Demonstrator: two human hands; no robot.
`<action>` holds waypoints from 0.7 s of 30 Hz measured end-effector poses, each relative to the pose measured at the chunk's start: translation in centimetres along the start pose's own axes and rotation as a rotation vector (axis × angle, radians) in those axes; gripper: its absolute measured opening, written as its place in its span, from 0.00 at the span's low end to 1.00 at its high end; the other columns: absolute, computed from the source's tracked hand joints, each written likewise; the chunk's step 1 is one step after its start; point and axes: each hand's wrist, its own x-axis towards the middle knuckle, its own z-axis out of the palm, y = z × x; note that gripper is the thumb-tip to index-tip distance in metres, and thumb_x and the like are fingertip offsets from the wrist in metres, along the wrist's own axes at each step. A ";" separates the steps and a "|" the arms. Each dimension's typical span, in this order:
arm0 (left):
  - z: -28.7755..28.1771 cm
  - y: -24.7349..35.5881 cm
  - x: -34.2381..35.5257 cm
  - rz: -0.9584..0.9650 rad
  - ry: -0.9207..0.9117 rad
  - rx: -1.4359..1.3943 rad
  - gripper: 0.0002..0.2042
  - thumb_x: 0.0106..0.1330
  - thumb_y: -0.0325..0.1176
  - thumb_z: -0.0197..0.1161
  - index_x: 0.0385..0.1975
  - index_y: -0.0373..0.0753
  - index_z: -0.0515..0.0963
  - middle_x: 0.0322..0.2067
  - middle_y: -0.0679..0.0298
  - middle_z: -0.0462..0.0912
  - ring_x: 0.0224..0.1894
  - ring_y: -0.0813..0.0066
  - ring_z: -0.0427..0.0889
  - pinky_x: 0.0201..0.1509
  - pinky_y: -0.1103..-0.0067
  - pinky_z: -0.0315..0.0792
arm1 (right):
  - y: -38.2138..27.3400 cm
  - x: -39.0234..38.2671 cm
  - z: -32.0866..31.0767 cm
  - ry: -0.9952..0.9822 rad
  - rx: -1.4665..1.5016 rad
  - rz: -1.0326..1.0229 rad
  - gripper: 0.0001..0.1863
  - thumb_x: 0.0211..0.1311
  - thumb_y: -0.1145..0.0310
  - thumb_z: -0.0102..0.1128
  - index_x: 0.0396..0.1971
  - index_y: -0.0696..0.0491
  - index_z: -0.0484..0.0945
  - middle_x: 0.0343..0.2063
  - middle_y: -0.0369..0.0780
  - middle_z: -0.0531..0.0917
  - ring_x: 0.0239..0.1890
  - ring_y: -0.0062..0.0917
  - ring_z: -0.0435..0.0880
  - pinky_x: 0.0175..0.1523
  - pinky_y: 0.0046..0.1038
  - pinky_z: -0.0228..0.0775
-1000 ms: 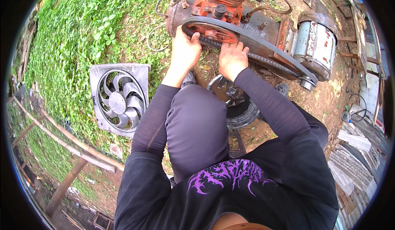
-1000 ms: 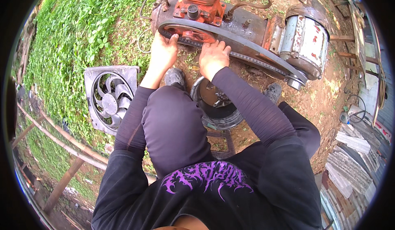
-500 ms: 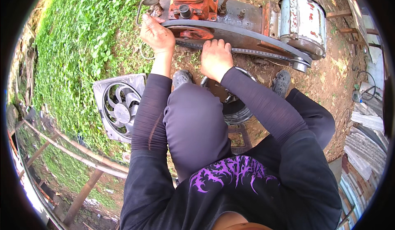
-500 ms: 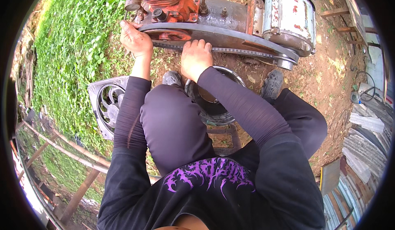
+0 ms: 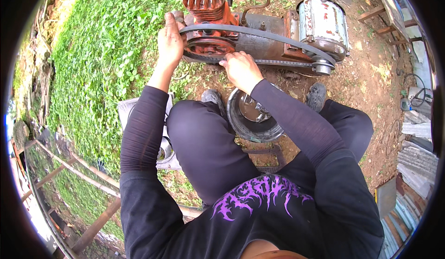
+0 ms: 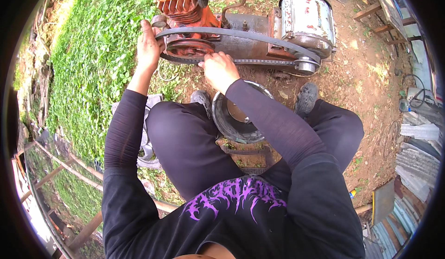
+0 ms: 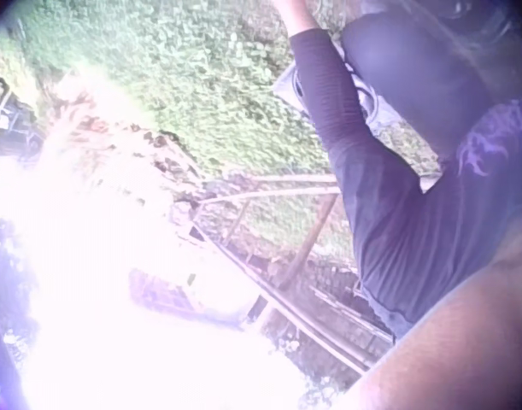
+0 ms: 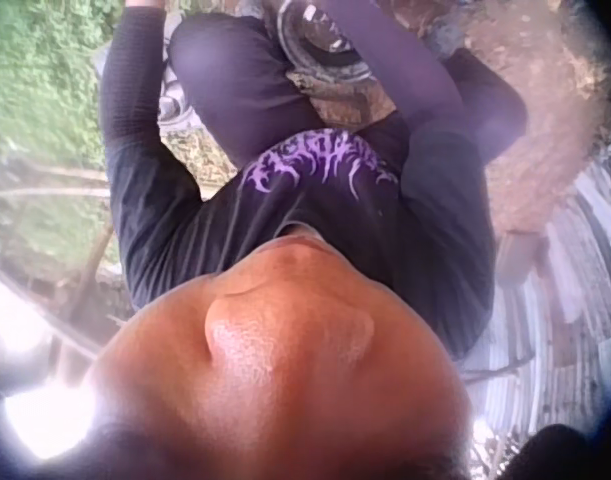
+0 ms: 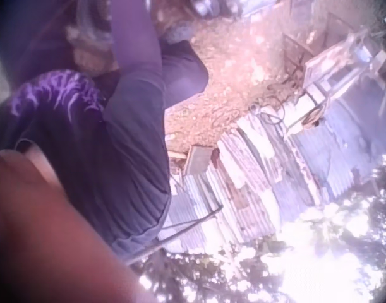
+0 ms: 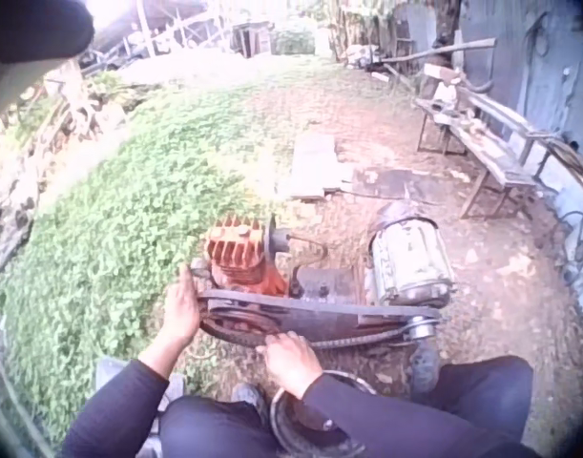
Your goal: The person removes a belt from a motor assembly, dips the belt into a bucket of liquid, and then uses a wrench to loosen a bolt on the motor housing.
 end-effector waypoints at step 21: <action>0.0 -8.6 0.5 0.187 0.236 -0.128 0.28 0.74 0.53 0.59 0.17 0.35 0.80 0.11 0.73 0.67 0.17 0.87 0.63 0.21 0.78 0.57 | -1.4 4.6 -9.7 -0.176 -0.211 -0.180 0.20 0.63 0.58 0.69 0.48 0.52 0.76 0.36 0.44 0.83 0.38 0.40 0.85 0.43 0.37 0.78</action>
